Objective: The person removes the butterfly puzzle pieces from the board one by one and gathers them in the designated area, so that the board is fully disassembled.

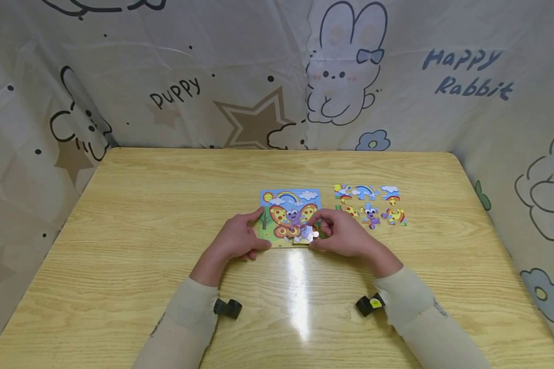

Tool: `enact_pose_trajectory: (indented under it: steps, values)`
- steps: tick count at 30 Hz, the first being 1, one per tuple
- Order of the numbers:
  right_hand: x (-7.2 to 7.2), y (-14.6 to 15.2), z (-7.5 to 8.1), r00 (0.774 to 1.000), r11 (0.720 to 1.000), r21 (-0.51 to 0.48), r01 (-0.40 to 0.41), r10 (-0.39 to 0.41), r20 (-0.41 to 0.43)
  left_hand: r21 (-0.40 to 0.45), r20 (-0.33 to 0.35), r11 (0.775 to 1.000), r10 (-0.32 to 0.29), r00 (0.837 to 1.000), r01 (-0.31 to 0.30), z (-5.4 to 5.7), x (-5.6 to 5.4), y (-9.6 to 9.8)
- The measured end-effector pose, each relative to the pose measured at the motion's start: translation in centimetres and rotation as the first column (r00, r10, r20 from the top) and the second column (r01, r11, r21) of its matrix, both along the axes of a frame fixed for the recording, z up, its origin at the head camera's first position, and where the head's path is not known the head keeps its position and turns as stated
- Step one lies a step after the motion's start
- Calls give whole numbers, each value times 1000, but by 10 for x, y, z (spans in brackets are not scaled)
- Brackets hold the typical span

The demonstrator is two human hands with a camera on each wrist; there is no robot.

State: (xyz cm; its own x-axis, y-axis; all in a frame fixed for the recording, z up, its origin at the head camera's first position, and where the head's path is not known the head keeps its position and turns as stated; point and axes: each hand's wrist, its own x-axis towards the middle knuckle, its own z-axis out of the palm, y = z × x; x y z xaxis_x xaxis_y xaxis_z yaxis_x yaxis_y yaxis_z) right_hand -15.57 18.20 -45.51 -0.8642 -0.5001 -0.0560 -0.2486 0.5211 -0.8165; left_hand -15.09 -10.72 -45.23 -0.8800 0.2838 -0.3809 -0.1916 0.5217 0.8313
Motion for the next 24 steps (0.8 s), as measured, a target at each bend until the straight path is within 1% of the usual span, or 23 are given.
enact_pose_trajectory:
  steps: [13, 19, 24]
  values:
    - [5, 17, 0, 1000, 999, -39, 14, -14, 3, -4, -2, 1000, 3, 1000, -3, 1, 0, 0]
    - [8, 26, 1, 999, 999, -12, 34, -34, -24, -17, -3, 1000, -1, 1000, 1, 1, 1, 1]
    - [10, 34, 1, 999, 999, -22, 40, -41, -15, -15, -5, 1000, -1, 1000, 1, 1, 1, 1]
